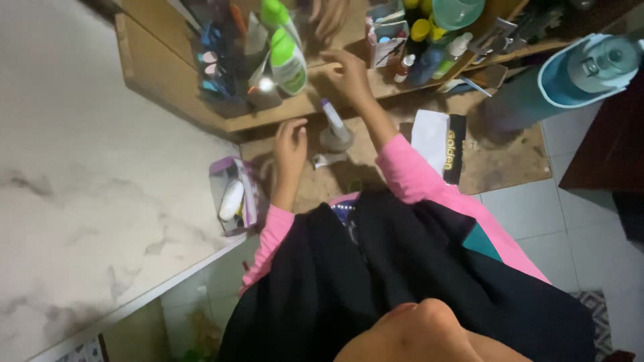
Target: Clean a shelf surface using a spray bottle and paper towels.
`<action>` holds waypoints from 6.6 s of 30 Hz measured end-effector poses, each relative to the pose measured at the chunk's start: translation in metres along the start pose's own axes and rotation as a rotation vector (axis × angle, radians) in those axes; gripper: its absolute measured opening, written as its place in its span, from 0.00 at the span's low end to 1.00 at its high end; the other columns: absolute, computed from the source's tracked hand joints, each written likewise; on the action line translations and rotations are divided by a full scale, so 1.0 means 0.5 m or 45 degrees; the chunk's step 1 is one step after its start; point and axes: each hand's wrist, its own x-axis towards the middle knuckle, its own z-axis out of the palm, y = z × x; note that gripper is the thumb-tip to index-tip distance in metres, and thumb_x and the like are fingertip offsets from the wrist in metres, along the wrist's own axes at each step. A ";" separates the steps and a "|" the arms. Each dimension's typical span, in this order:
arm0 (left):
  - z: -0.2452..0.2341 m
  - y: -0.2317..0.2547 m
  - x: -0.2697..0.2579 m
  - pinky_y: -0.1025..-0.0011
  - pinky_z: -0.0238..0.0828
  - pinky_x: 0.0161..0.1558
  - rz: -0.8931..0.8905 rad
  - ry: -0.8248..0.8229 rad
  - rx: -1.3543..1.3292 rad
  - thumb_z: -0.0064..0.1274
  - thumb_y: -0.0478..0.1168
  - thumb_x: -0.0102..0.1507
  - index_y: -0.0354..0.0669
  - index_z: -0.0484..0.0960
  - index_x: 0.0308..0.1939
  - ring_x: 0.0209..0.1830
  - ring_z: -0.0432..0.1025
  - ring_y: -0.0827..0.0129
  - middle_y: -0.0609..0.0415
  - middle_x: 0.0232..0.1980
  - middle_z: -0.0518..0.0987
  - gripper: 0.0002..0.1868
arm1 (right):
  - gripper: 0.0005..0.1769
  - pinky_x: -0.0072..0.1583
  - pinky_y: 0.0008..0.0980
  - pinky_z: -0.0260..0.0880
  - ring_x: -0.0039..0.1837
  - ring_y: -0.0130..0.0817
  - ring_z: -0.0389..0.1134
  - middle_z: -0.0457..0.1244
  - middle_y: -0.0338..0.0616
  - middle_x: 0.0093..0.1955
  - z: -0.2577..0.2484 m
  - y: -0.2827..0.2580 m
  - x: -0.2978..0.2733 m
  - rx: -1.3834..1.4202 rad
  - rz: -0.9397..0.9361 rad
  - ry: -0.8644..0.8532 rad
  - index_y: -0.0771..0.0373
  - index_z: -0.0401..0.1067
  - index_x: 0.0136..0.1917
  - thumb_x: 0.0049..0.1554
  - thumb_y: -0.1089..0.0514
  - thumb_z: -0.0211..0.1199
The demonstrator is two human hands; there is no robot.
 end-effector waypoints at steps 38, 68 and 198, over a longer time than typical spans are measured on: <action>0.036 -0.062 -0.016 0.65 0.73 0.52 -0.126 0.039 0.002 0.54 0.32 0.66 0.40 0.82 0.51 0.50 0.78 0.56 0.46 0.50 0.83 0.10 | 0.07 0.44 0.37 0.71 0.40 0.43 0.73 0.70 0.54 0.41 0.011 -0.106 0.005 -0.170 -0.034 0.140 0.67 0.73 0.47 0.57 0.65 0.70; 0.073 0.082 0.103 0.65 0.74 0.53 0.074 -0.031 -0.059 0.53 0.30 0.66 0.41 0.80 0.55 0.54 0.79 0.58 0.48 0.52 0.83 0.13 | 0.09 0.50 0.39 0.72 0.48 0.43 0.71 0.67 0.50 0.47 -0.325 -0.126 -0.056 -0.570 -0.290 0.822 0.67 0.73 0.53 0.60 0.73 0.65; 0.048 -0.189 -0.429 0.50 0.64 0.57 -0.288 0.139 0.718 0.61 0.55 0.56 0.36 0.78 0.56 0.54 0.71 0.43 0.37 0.53 0.79 0.33 | 0.06 0.48 0.50 0.66 0.49 0.52 0.65 0.68 0.55 0.44 0.323 -0.426 -0.297 -0.465 -0.694 -0.530 0.58 0.82 0.31 0.49 0.57 0.73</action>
